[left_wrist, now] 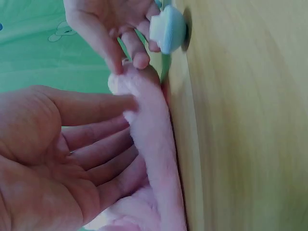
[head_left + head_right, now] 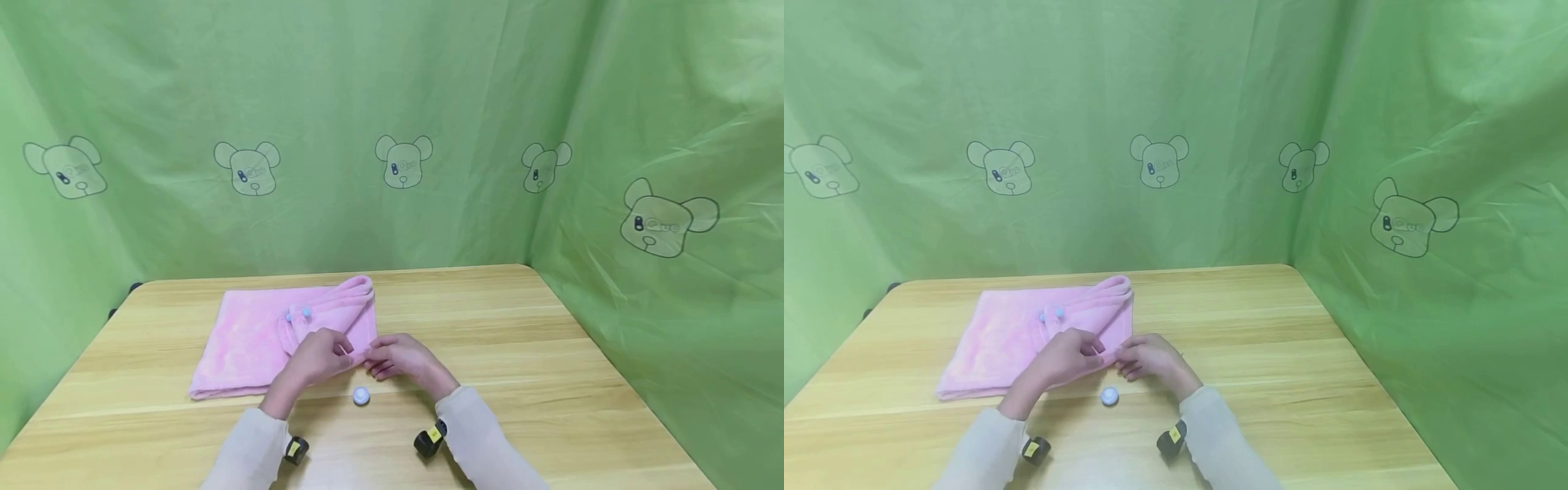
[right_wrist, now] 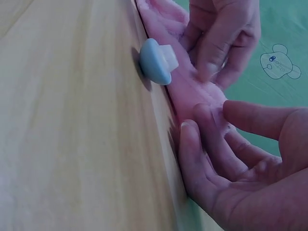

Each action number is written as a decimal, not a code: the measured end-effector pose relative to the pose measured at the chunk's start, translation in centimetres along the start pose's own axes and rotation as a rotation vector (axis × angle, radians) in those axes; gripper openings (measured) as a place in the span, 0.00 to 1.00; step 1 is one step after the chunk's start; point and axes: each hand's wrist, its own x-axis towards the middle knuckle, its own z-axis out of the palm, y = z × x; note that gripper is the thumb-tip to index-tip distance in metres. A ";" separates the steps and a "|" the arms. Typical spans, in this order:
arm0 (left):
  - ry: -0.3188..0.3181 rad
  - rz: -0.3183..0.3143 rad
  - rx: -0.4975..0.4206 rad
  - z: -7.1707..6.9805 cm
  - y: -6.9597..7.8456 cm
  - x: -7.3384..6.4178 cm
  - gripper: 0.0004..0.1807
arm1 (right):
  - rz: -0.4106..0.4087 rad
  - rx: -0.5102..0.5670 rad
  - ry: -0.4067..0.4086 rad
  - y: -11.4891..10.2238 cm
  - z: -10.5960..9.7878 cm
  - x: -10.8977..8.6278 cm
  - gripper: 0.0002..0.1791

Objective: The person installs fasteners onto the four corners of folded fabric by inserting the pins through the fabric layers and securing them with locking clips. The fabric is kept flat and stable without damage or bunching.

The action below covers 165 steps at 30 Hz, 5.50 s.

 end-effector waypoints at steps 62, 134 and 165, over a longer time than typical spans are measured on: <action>0.122 -0.053 -0.083 0.1 0.0 0.2 0.02 | 0.000 -0.534 0.284 -0.8 -3.3 -1.5 0.06; -0.012 -0.046 -0.215 0.3 0.4 0.0 0.10 | 0.018 0.043 0.013 -0.4 1.3 -0.3 0.07; -0.233 -0.036 0.046 -0.7 2.5 -1.6 0.10 | 0.005 0.101 -0.020 0.2 0.9 -0.1 0.03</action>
